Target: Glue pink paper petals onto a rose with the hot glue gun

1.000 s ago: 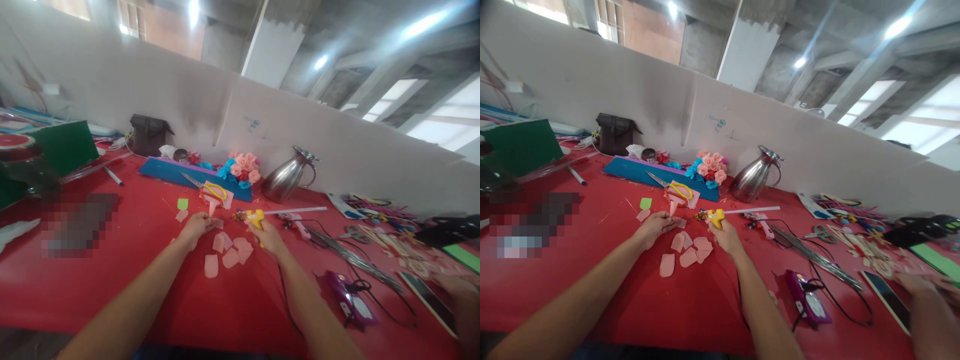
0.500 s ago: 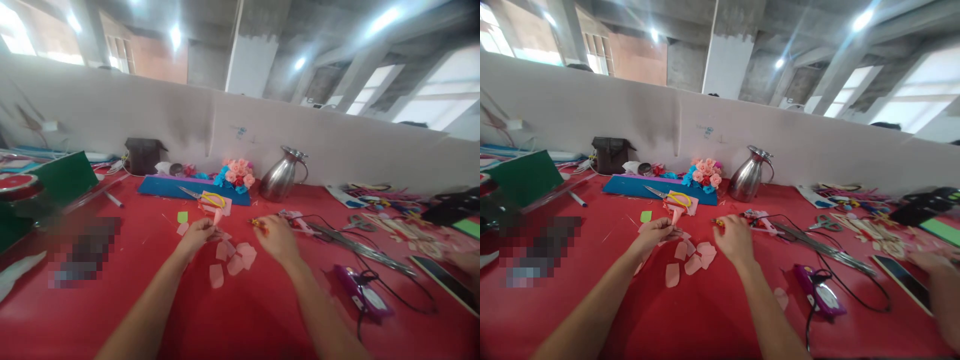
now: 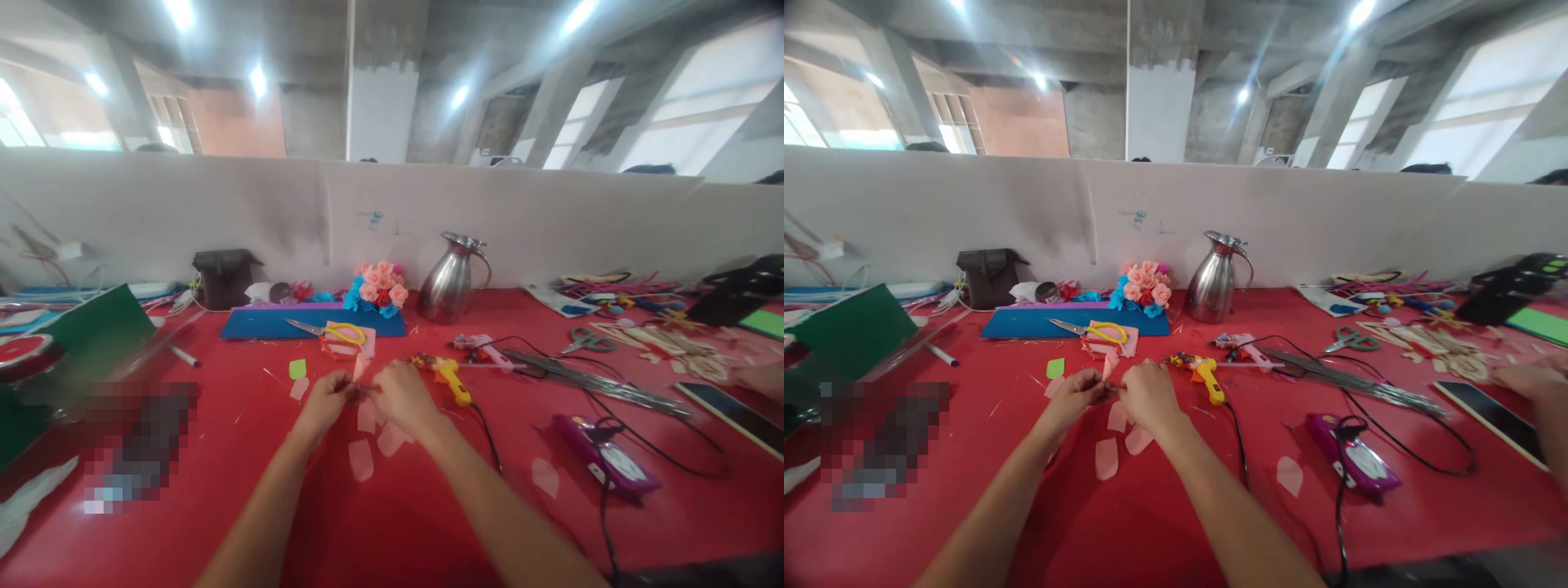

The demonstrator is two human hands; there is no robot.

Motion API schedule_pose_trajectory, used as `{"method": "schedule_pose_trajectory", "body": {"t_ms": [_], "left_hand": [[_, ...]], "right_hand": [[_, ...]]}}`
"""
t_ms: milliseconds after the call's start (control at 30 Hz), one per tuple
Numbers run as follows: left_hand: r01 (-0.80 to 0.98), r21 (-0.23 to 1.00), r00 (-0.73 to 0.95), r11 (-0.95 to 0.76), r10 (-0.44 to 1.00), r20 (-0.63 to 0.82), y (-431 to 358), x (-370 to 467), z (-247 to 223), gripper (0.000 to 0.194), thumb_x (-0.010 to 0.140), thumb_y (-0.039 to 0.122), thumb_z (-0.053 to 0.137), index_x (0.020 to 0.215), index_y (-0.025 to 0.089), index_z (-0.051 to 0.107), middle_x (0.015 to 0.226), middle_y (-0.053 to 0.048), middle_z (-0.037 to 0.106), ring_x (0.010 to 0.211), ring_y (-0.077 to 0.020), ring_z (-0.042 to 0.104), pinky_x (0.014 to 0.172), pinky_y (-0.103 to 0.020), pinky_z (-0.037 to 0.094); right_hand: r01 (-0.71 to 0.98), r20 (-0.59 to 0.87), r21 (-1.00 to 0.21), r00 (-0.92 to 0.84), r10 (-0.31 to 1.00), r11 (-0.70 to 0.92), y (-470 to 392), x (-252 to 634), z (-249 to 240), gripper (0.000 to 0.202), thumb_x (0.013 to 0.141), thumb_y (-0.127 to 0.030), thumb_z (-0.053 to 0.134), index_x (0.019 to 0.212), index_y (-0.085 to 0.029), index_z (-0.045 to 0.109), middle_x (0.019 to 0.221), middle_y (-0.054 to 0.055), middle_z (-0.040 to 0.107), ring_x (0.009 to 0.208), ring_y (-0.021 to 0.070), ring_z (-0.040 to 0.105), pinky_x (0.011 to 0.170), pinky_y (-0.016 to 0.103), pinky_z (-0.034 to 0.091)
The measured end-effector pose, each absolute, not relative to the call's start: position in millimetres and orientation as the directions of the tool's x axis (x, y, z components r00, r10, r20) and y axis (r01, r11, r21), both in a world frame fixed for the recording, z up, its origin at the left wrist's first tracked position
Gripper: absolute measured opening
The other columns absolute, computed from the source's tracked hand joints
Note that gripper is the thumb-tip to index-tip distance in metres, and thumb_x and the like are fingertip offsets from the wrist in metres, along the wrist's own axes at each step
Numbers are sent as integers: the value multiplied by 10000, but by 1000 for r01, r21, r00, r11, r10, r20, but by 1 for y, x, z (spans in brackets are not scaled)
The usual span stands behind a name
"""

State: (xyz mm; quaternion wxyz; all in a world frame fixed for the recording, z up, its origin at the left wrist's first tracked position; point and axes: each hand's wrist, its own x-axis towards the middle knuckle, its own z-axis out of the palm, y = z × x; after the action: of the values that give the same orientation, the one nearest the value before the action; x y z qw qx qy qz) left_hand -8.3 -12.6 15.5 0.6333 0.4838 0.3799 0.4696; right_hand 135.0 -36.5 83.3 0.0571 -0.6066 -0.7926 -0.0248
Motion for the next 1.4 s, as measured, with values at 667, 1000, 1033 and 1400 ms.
{"method": "schedule_pose_trajectory", "body": {"t_ms": [667, 1000, 1033, 1400], "left_hand": [[-407, 908, 165, 101, 986, -35, -24, 2, 21, 216, 652, 343, 706, 703, 161, 600, 719, -5, 592, 698, -109, 542, 689, -231, 422], [-346, 935, 137, 74, 990, -27, -25, 3, 20, 228, 677, 362, 678, 712, 158, 585, 742, -9, 605, 692, -111, 545, 678, -221, 414], [-343, 937, 124, 65, 992, -24, -25, 3, 20, 230, 672, 365, 681, 715, 158, 589, 745, -12, 611, 703, -116, 552, 694, -228, 415], [-344, 938, 82, 45, 996, -17, -23, 1, 18, 237, 640, 354, 703, 759, 167, 620, 784, -22, 646, 786, -155, 586, 793, -279, 411]], "right_hand": [[-222, -33, -975, 287, 957, 33, -33, 132, 57, 225, 601, -343, 699, 727, -161, 737, 768, 46, 724, 765, 196, 623, 725, 296, 443], [-155, 0, -987, 282, 959, 46, -40, 124, 62, 227, 628, -346, 655, 742, -170, 742, 723, 37, 714, 710, 188, 617, 675, 291, 454], [-146, 4, -988, 288, 957, 48, -40, 123, 62, 229, 627, -347, 655, 739, -168, 742, 730, 38, 714, 715, 191, 618, 676, 294, 454], [-113, 9, -993, 271, 963, 41, -43, 121, 60, 227, 655, -340, 643, 766, -163, 732, 792, 48, 724, 782, 204, 631, 722, 301, 454]]}}
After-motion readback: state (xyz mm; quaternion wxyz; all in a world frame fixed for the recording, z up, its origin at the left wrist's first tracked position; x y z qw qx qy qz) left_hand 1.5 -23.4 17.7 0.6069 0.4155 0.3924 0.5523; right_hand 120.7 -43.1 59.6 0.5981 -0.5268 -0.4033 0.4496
